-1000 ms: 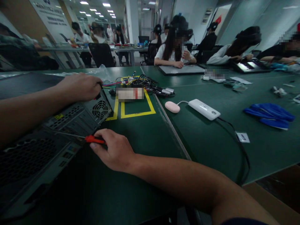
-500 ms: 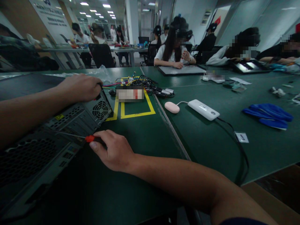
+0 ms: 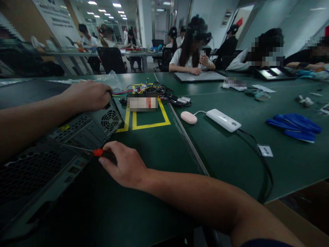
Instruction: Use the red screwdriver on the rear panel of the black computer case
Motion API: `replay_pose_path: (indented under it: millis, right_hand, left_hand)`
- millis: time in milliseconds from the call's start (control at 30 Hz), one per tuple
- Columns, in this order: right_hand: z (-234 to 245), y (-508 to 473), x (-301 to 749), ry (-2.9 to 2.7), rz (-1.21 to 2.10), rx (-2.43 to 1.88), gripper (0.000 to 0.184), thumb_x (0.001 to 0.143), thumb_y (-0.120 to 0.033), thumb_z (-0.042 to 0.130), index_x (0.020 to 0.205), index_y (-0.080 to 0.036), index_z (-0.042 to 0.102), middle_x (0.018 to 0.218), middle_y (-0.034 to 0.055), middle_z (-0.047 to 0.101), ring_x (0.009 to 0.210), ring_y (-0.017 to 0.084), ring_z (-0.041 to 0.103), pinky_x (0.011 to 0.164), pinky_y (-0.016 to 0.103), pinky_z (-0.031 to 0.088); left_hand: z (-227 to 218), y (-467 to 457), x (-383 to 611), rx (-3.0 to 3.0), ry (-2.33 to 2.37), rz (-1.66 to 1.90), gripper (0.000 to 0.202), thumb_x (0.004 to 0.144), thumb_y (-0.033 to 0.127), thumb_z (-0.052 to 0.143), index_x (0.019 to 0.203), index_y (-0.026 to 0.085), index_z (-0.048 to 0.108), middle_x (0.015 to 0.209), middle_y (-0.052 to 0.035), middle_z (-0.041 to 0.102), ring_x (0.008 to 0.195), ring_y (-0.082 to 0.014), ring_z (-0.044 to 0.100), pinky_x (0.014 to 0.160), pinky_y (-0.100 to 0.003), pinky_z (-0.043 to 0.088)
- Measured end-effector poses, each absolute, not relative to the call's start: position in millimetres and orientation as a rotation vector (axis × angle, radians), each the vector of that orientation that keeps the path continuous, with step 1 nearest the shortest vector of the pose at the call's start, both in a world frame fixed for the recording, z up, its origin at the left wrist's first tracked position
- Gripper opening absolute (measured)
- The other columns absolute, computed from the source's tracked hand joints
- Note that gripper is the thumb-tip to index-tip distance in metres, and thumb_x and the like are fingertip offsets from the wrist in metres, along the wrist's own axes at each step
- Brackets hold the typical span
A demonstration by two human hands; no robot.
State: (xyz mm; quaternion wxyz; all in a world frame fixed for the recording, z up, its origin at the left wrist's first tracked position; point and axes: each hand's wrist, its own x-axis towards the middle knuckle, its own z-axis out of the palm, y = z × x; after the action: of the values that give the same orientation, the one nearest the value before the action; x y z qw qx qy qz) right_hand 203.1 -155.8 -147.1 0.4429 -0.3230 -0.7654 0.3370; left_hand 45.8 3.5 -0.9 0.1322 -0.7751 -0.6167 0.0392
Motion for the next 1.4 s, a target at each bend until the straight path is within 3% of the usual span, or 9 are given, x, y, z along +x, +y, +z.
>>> replay_pose_path:
  millis: [500, 733, 1000, 1200, 1400]
  right_hand:
    - [-145.7, -156.3, 204.0, -1.903, 0.78, -0.771, 0.021, 0.105, -0.04, 0.062, 0.115, -0.021, 0.06, 0.102, 0.0033, 0.069, 0.08, 0.017, 0.063, 0.077, 0.032, 0.054]
    - [-147.2, -154.7, 204.3, -1.947, 0.7, -0.802, 0.025, 0.108, -0.043, 0.058, 0.118, -0.021, 0.063, 0.107, 0.006, 0.071, 0.091, 0.019, 0.066, 0.084, 0.033, 0.054]
    - [-144.4, -155.6, 203.7, -1.972, 0.72, -0.788, 0.029, 0.113, -0.041, 0.049, 0.116, -0.018, 0.067, 0.1, 0.0059, 0.069, 0.089, 0.019, 0.066, 0.083, 0.034, 0.054]
    - [-145.8, -157.8, 203.5, -1.908, 0.778, -0.774, 0.033, 0.103, -0.043, 0.065, 0.125, -0.02, 0.057, 0.108, 0.006, 0.071, 0.087, 0.019, 0.068, 0.083, 0.035, 0.057]
    - [-147.2, -155.7, 201.8, -1.916, 0.774, -0.798, 0.02, 0.103, -0.035, 0.063, 0.117, -0.022, 0.057, 0.107, 0.0047, 0.071, 0.088, 0.019, 0.068, 0.083, 0.035, 0.057]
  left_hand:
    - [-1.0, 6.8, 44.7, -2.241, -1.815, 0.124, 0.055, 0.102, 0.04, 0.036, 0.133, 0.011, 0.071, 0.129, -0.0219, 0.071, 0.122, -0.0396, 0.067, 0.105, -0.056, 0.052]
    - [-0.4, 4.3, 46.0, -2.218, -1.762, 0.167, 0.058, 0.103, 0.036, 0.03, 0.133, 0.01, 0.071, 0.125, -0.0224, 0.072, 0.117, -0.0398, 0.07, 0.097, -0.054, 0.056]
    - [-3.8, 9.3, 42.4, -2.237, -1.709, 0.151, 0.057, 0.101, 0.035, 0.03, 0.129, 0.009, 0.073, 0.122, -0.0247, 0.073, 0.114, -0.0424, 0.072, 0.093, -0.055, 0.057]
    - [-2.9, 8.0, 43.5, -2.222, -1.727, 0.157, 0.058, 0.102, 0.037, 0.03, 0.129, 0.008, 0.072, 0.121, -0.0242, 0.073, 0.113, -0.041, 0.071, 0.095, -0.055, 0.057]
    - [-1.6, 5.7, 44.8, -2.216, -1.748, 0.156, 0.057, 0.102, 0.038, 0.031, 0.13, 0.011, 0.072, 0.121, -0.0207, 0.073, 0.113, -0.0369, 0.07, 0.097, -0.053, 0.056]
